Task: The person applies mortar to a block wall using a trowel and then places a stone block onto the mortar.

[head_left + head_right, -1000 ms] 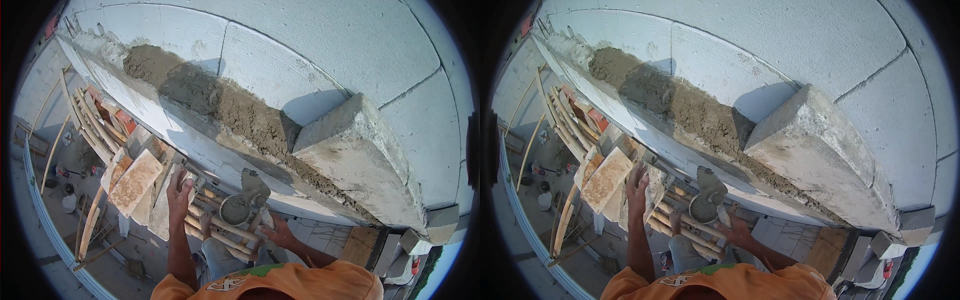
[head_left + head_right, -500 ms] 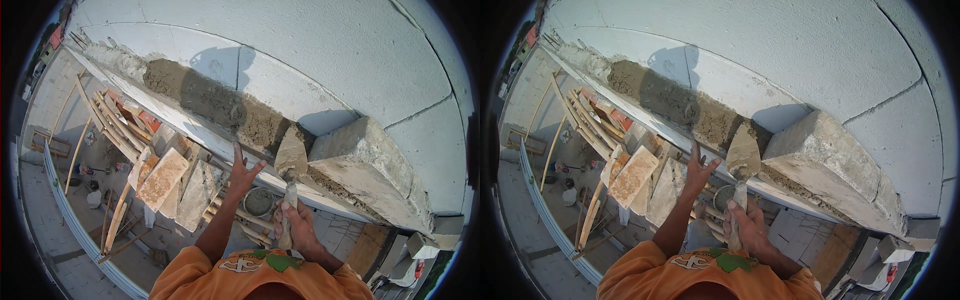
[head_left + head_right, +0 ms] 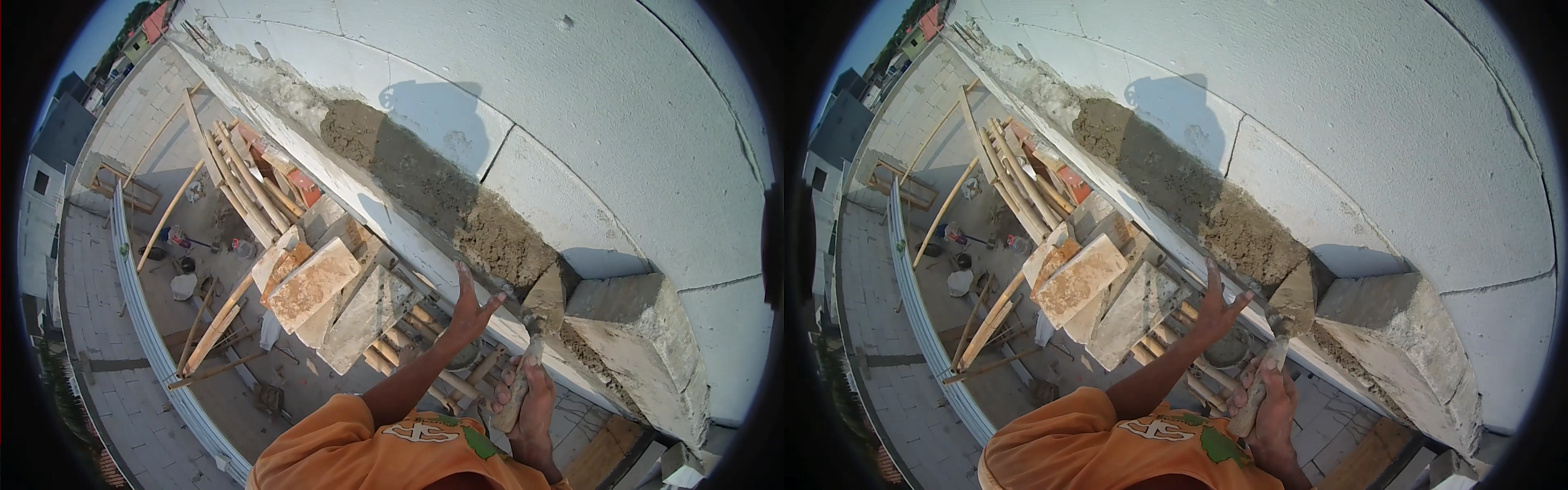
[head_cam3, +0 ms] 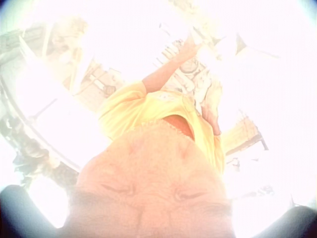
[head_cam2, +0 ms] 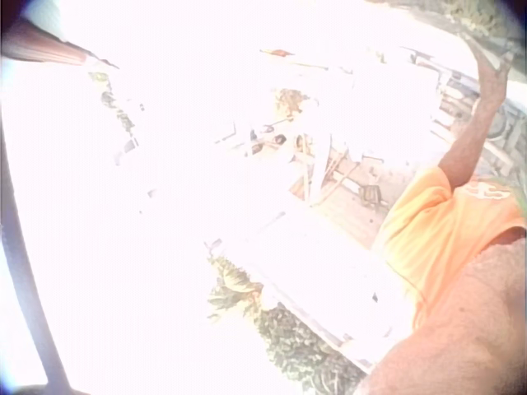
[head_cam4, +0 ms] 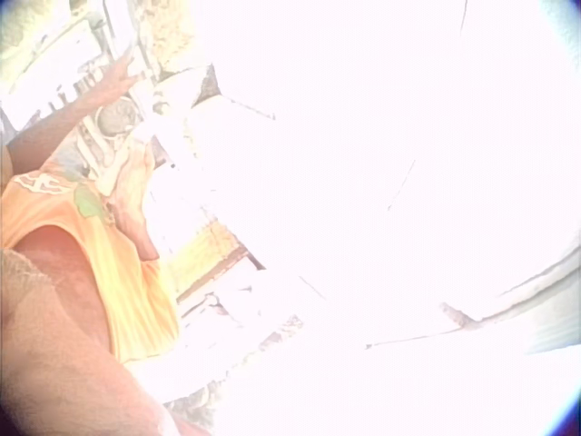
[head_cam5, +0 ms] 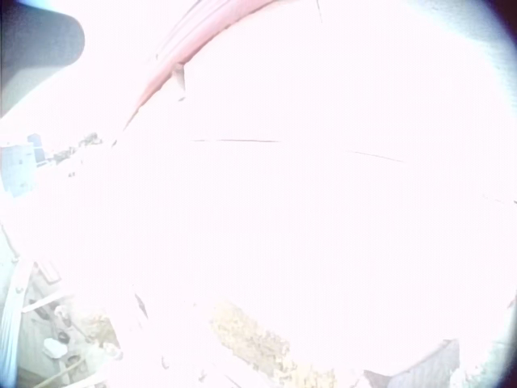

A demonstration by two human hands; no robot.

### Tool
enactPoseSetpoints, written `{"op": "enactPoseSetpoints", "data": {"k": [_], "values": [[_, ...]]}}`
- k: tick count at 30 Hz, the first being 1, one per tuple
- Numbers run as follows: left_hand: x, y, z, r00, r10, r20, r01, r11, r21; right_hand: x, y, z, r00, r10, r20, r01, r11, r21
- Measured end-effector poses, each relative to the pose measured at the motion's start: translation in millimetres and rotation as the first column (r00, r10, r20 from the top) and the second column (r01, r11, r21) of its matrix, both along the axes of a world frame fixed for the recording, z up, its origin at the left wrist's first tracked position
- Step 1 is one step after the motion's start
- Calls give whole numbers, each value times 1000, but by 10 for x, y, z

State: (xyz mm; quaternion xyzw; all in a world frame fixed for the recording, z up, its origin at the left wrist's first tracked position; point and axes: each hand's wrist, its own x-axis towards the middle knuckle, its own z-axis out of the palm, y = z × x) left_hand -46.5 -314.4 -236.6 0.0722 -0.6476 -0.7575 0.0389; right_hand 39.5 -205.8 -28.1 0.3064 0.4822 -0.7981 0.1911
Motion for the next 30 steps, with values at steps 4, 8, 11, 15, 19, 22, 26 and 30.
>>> {"op": "enactPoseSetpoints", "data": {"k": [4, 8, 11, 15, 19, 22, 26, 30], "values": [[-22, -23, 4, 1000, -15, 13, 17, 992, -128, 23, -53, 1, 1000, -8, 2, 8, 1000, 16], [-22, -5, 45, 997, -57, 58, 66, 983, -172, 149, -6, 32, 995, 93, -41, -86, 987, 139], [-49, 28, 22, 999, -41, 17, 43, 988, -150, 207, 93, -54, 969, 221, -107, -193, 954, 228], [21, -1, 32, 999, -22, 30, 28, 981, -194, 334, 383, -394, 867, 459, -196, -364, 850, 380], [101, -174, -150, 997, -77, 6, 77, 991, -105, 528, 988, -1091, 768, 635, -81, -495, 670, 554], [289, -445, -409, 996, 86, 25, -87, 995, 41, 705, 1526, -1605, 654, 754, 63, -584, 450, 676], [971, -663, -1429, 916, 356, 184, -359, 933, -17, 838, 1870, -2463, 509, 785, 352, -676, 112, 728], [1999, -312, -2475, 755, 529, 388, -505, 846, -171, 881, 2106, -3581, 398, 826, 398, -678, -26, 734]]}}
